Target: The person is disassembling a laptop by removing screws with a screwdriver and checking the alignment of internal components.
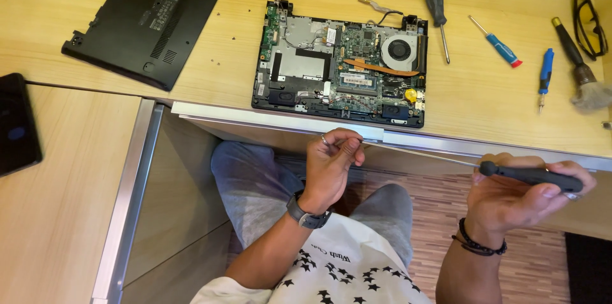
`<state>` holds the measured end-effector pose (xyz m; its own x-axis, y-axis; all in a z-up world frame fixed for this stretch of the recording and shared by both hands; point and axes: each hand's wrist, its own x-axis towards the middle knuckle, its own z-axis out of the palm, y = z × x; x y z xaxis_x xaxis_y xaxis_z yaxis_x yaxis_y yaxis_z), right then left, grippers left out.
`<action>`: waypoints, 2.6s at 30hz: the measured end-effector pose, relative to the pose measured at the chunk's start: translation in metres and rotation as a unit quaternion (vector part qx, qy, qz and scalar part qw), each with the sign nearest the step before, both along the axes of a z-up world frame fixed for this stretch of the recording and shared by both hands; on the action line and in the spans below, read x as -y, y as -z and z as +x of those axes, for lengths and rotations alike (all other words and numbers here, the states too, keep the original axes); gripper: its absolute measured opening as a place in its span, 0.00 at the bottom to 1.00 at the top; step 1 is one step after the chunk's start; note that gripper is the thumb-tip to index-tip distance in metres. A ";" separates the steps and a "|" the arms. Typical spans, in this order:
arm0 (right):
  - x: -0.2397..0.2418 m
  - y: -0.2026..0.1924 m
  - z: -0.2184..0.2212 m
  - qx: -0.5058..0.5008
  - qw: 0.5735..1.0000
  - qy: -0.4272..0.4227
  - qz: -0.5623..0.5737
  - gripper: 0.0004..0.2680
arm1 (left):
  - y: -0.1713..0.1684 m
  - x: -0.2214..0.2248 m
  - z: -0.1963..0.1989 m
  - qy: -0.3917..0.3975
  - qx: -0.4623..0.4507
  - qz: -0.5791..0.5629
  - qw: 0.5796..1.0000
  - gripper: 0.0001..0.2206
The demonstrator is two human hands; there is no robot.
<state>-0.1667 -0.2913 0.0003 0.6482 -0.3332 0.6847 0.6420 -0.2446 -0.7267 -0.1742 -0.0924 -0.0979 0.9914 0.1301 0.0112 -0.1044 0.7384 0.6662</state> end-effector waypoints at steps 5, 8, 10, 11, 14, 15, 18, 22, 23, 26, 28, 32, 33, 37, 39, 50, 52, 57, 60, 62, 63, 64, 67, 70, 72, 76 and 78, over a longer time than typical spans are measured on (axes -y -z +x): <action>0.013 0.010 0.002 0.090 0.986 0.124 -0.058 0.14 | 0.001 -0.003 0.001 0.022 -0.024 -0.143 0.989 0.04; 0.015 0.009 0.000 0.118 0.974 0.172 -0.085 0.14 | 0.005 -0.007 0.004 0.048 -0.043 -0.238 0.969 0.01; 0.016 0.011 -0.001 0.121 0.971 0.175 -0.110 0.14 | 0.006 -0.007 0.003 0.063 -0.055 -0.281 0.956 0.03; 0.013 0.010 -0.002 0.118 0.974 0.167 -0.098 0.14 | 0.006 -0.006 0.003 0.082 -0.065 -0.311 0.945 0.02; 0.007 0.008 -0.003 0.113 0.975 0.166 -0.099 0.14 | 0.007 -0.004 0.000 0.105 -0.077 -0.355 0.926 0.05; 0.005 0.007 -0.003 0.113 0.972 0.172 -0.111 0.13 | 0.007 -0.003 -0.001 0.107 -0.079 -0.369 0.920 0.06; 0.005 0.008 -0.004 0.110 0.971 0.179 -0.111 0.14 | 0.009 -0.001 -0.002 0.108 -0.088 -0.369 0.919 0.05; 0.006 0.008 -0.004 0.106 0.970 0.181 -0.123 0.13 | 0.006 -0.001 -0.003 0.109 -0.095 -0.373 0.916 0.05; 0.008 0.010 -0.004 0.112 0.971 0.177 -0.112 0.13 | 0.006 -0.001 -0.004 0.112 -0.081 -0.378 0.915 0.05; 0.025 0.016 -0.003 0.146 0.958 0.172 -0.177 0.09 | 0.004 -0.001 -0.004 0.120 -0.064 -0.382 0.914 0.04; 0.027 0.018 -0.004 0.172 0.937 0.169 -0.252 0.11 | 0.004 -0.001 -0.005 0.125 -0.062 -0.379 0.915 0.04; 0.020 0.018 -0.009 0.104 0.975 0.165 -0.104 0.16 | 0.001 -0.001 -0.006 0.132 -0.079 -0.381 0.912 0.05; 0.022 0.019 -0.010 0.102 0.971 0.179 -0.122 0.15 | -0.001 -0.001 -0.007 0.139 -0.079 -0.393 0.906 0.06; 0.025 0.018 -0.012 0.085 0.989 0.116 -0.030 0.18 | -0.013 0.002 -0.015 0.184 -0.059 -0.438 0.878 0.04; 0.039 0.019 -0.012 0.252 0.815 0.307 -0.422 0.41 | -0.017 0.004 -0.016 0.220 -0.060 -0.476 0.849 0.04; 0.039 0.013 -0.018 0.224 0.841 0.250 -0.425 0.40 | -0.029 0.009 -0.018 0.239 -0.070 -0.527 0.813 0.04; 0.038 0.011 -0.019 0.220 0.843 0.249 -0.422 0.44 | -0.029 0.010 -0.019 0.240 -0.070 -0.530 0.810 0.04; 0.011 0.009 -0.029 0.092 0.995 0.036 -0.024 0.18 | -0.025 0.011 -0.013 0.167 -0.103 -0.486 0.851 0.03; 0.143 0.126 -0.044 0.258 0.692 0.452 -0.500 0.42 | -0.030 0.009 -0.008 0.160 -0.131 -0.510 0.835 0.03; 0.097 0.086 -0.057 0.135 0.917 0.236 -0.291 0.24 | -0.033 0.008 -0.005 0.142 -0.148 -0.522 0.828 0.05; 0.074 0.066 -0.063 -0.014 0.998 -0.040 -0.051 0.30 | -0.035 0.007 -0.004 0.124 -0.164 -0.533 0.821 0.07; 0.080 0.050 -0.065 -0.015 0.998 -0.040 -0.052 0.30 | -0.039 0.006 -0.001 0.124 -0.165 -0.534 0.820 0.07; 0.081 0.005 -0.079 -0.200 0.656 -0.678 0.263 0.17 | -0.048 0.004 0.006 0.070 -0.162 -0.457 0.872 0.08; 0.057 -0.020 -0.096 -0.275 0.808 -0.487 0.184 0.17 | -0.054 -0.001 0.013 -0.014 -0.132 -0.310 0.941 0.08; 0.043 -0.020 -0.087 -0.071 0.918 -0.268 -0.283 0.11 | -0.057 -0.009 0.021 -0.022 -0.141 -0.303 0.942 0.05; 0.017 -0.039 -0.084 0.024 0.917 -0.216 -0.334 0.10 | -0.068 -0.016 0.026 -0.089 -0.139 -0.203 0.965 0.06; 0.022 -0.041 -0.073 0.084 0.895 -0.241 -0.366 0.15 | -0.065 -0.014 0.030 -0.188 0.004 0.013 0.982 0.10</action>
